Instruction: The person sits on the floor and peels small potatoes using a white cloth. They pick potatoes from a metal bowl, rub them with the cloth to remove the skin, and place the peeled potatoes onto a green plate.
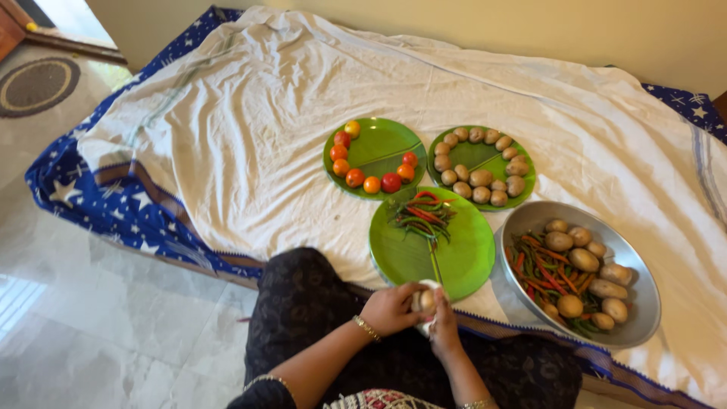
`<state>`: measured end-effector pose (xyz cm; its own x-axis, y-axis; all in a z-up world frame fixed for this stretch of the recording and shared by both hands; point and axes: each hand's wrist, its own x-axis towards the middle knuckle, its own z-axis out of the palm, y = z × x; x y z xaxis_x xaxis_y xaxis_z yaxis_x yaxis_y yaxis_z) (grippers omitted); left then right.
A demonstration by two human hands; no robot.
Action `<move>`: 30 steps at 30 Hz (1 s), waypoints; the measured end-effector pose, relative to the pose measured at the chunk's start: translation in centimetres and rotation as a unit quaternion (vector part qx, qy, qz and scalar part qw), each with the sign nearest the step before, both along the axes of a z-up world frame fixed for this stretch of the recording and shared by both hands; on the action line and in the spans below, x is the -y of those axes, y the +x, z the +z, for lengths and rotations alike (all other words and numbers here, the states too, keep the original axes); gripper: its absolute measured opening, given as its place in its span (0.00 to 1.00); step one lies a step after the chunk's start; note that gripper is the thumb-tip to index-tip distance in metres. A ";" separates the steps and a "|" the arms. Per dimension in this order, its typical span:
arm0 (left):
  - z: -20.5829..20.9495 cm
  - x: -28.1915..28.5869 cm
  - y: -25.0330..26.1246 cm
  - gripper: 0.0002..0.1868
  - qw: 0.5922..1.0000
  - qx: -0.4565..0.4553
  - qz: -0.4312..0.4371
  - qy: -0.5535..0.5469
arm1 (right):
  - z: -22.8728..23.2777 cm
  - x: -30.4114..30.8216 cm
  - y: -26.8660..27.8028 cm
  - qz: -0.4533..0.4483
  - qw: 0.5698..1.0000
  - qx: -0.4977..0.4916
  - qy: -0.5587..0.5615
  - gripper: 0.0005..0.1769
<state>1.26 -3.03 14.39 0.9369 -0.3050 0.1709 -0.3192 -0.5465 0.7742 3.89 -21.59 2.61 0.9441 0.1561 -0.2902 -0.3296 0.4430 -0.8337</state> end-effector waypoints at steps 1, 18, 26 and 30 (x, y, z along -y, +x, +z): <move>-0.4 -0.8 0.3 0.34 1.000 -0.009 -0.005 0.008 | -0.2 -0.4 -0.1 0.016 1.000 0.004 -0.025 0.32; -1.6 -1.1 2.0 0.35 0.998 0.042 -0.040 -0.014 | 2.5 -1.5 -1.9 -0.008 0.991 0.022 0.129 0.34; -0.4 -1.3 1.5 0.32 0.992 0.051 -0.119 0.011 | 1.1 -0.9 -1.8 0.010 0.994 0.104 0.014 0.40; 0.3 -1.3 0.3 0.32 0.990 0.055 -0.129 -0.013 | 0.2 -0.4 -2.4 -0.028 0.983 0.179 -0.031 0.40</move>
